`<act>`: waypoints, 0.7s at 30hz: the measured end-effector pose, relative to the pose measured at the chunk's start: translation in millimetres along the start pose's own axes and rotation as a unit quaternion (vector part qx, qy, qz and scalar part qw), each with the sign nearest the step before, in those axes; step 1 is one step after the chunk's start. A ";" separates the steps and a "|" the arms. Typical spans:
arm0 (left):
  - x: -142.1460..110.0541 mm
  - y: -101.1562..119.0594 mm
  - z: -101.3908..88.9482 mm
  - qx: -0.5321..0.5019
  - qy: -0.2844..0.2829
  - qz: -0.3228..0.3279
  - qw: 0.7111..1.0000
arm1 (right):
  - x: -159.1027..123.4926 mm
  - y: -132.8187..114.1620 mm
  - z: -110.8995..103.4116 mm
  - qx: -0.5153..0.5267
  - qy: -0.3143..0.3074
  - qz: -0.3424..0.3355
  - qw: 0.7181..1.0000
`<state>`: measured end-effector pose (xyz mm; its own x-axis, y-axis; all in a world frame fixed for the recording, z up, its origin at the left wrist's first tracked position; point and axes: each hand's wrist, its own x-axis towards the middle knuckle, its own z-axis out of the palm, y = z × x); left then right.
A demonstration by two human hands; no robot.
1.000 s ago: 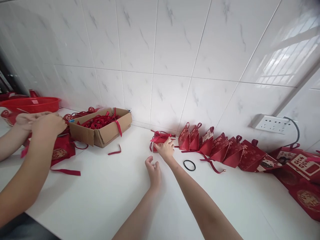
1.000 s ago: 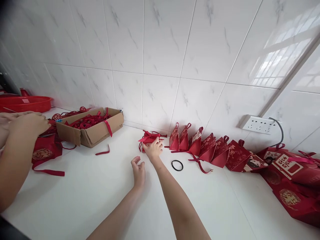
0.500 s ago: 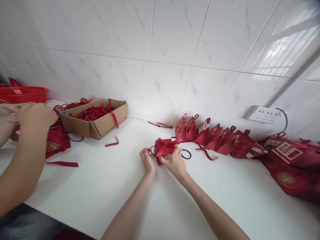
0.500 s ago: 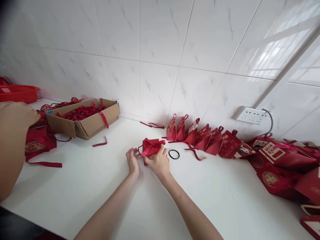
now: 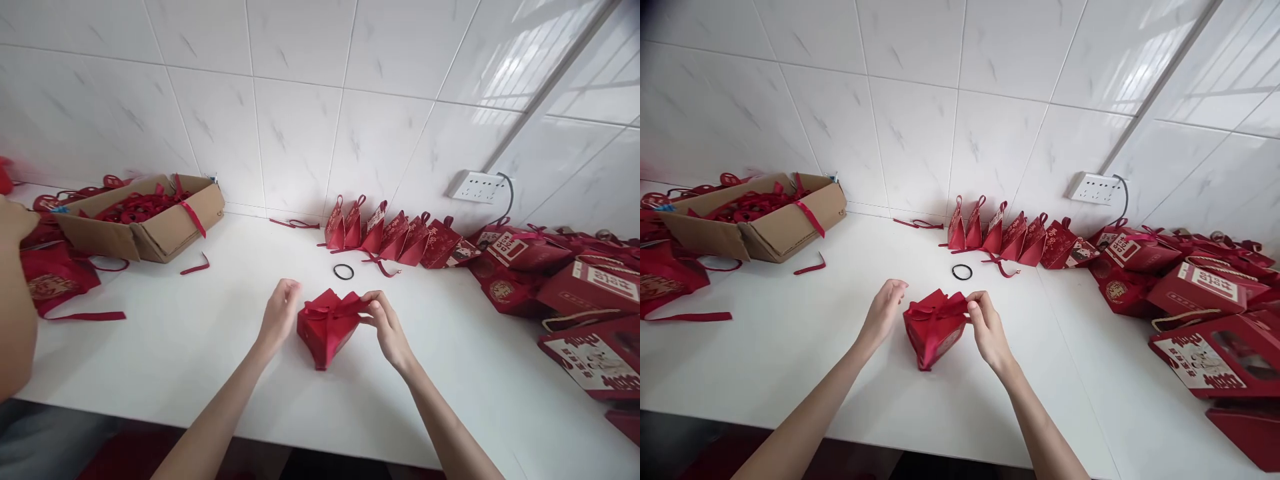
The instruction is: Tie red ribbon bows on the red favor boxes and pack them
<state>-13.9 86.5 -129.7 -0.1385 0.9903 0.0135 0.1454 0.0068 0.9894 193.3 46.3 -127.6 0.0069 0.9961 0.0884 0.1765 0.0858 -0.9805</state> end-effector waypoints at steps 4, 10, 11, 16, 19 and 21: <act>-22.5 9.6 7.8 0.116 -0.091 0.010 0.989 | -0.1 -3.5 2.4 -0.016 -0.038 0.037 0.998; -7.2 3.6 20.4 0.134 -0.157 0.058 0.977 | 1.3 -8.3 -8.5 -0.088 -0.074 0.055 0.992; -7.4 4.0 19.7 0.148 -0.142 0.076 0.976 | -1.0 -9.1 -11.3 -0.088 -0.081 0.064 0.991; -21.1 13.5 13.5 0.195 -0.072 0.056 0.976 | -12.4 -8.8 -13.4 -0.083 -0.160 0.081 0.980; -23.8 19.8 15.2 0.177 -0.088 -0.005 0.980 | -9.6 -6.6 -6.6 0.000 -0.187 0.097 0.978; -22.4 22.1 18.2 0.169 -0.088 -0.018 0.981 | -5.9 -4.7 -3.2 0.051 -0.175 0.111 0.977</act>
<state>10.2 67.0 -110.8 0.0178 0.9969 -0.0762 0.4646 0.0592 0.8836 195.5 40.0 -123.0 -0.3071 0.9351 -0.1770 0.1092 -0.1501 -0.9826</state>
